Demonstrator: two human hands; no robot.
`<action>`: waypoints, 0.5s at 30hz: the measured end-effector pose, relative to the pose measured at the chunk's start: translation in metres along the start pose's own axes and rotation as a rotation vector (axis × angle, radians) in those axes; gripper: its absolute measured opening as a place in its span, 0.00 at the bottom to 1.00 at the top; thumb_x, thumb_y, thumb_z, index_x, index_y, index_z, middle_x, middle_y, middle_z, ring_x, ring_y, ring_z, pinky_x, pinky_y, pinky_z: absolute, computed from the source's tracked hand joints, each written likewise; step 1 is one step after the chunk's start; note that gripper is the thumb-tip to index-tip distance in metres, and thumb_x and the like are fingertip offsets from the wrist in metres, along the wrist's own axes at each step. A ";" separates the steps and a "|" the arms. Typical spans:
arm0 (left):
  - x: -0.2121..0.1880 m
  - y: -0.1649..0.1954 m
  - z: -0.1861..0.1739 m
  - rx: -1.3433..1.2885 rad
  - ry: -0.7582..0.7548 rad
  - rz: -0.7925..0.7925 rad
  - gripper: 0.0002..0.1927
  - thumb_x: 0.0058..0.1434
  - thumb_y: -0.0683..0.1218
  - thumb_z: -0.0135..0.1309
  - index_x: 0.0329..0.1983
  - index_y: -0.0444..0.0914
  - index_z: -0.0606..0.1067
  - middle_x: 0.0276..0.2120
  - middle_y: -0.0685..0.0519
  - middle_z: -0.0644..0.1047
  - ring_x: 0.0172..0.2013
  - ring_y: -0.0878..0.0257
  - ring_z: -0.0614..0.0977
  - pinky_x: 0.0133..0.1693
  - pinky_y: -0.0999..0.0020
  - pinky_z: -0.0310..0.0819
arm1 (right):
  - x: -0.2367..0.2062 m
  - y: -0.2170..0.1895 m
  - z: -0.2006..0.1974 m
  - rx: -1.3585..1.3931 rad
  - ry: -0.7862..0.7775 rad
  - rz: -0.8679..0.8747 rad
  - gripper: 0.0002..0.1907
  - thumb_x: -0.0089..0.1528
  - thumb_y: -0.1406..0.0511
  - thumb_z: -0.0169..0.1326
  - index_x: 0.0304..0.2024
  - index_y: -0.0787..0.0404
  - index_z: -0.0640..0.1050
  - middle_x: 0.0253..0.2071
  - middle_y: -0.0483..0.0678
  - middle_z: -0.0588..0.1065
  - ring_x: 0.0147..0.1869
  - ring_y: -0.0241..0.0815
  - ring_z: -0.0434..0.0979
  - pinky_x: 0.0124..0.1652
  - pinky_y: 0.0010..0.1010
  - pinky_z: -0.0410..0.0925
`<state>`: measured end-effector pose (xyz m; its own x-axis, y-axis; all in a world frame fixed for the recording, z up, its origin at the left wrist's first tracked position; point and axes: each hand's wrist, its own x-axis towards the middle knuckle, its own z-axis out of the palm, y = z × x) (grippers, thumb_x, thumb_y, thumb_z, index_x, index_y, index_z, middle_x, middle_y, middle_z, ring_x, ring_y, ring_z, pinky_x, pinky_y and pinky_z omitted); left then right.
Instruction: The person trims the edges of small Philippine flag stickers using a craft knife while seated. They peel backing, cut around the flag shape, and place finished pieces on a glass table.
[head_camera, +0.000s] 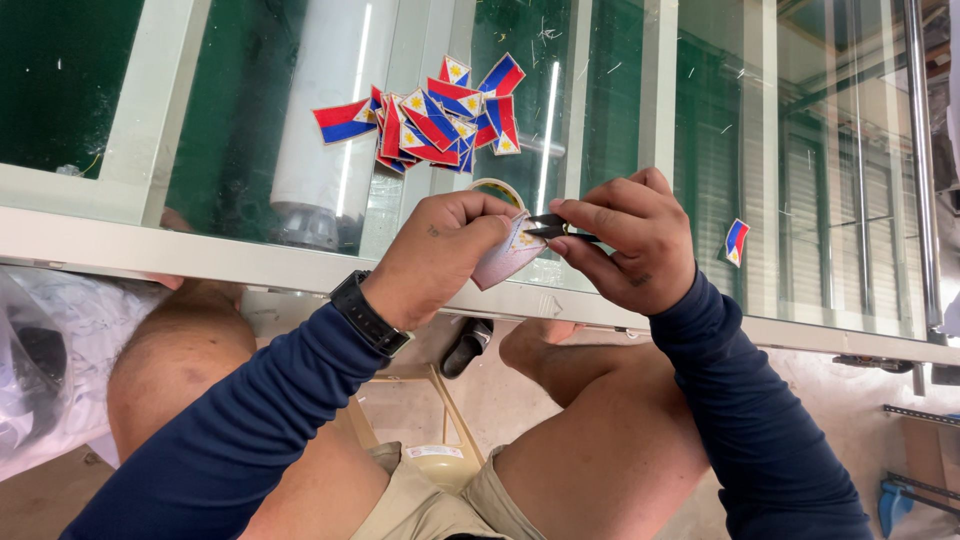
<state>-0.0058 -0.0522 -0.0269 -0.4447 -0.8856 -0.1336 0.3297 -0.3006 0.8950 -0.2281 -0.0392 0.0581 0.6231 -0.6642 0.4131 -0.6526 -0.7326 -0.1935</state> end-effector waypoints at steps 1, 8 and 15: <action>0.001 -0.002 -0.001 -0.031 -0.009 -0.030 0.14 0.65 0.44 0.50 0.46 0.30 0.80 0.36 0.52 0.81 0.31 0.71 0.79 0.30 0.76 0.75 | 0.000 0.000 0.000 -0.004 -0.005 -0.006 0.19 0.56 0.64 0.71 0.49 0.58 0.83 0.37 0.43 0.78 0.36 0.39 0.70 0.41 0.33 0.60; 0.003 -0.009 -0.004 -0.131 -0.035 -0.112 0.14 0.67 0.44 0.48 0.48 0.30 0.78 0.35 0.52 0.80 0.29 0.70 0.78 0.26 0.74 0.72 | 0.004 0.000 -0.001 -0.001 -0.015 -0.037 0.17 0.57 0.64 0.71 0.48 0.57 0.83 0.34 0.42 0.77 0.34 0.39 0.69 0.40 0.33 0.59; 0.003 -0.009 -0.001 -0.050 -0.011 -0.086 0.13 0.66 0.44 0.49 0.46 0.31 0.79 0.36 0.52 0.81 0.30 0.71 0.78 0.28 0.75 0.72 | -0.007 0.008 0.003 0.071 -0.020 0.011 0.14 0.59 0.65 0.69 0.47 0.57 0.83 0.34 0.43 0.77 0.35 0.38 0.70 0.39 0.32 0.61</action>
<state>-0.0089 -0.0525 -0.0361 -0.4825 -0.8517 -0.2044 0.3310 -0.3933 0.8578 -0.2365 -0.0409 0.0512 0.6247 -0.6748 0.3928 -0.6278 -0.7332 -0.2612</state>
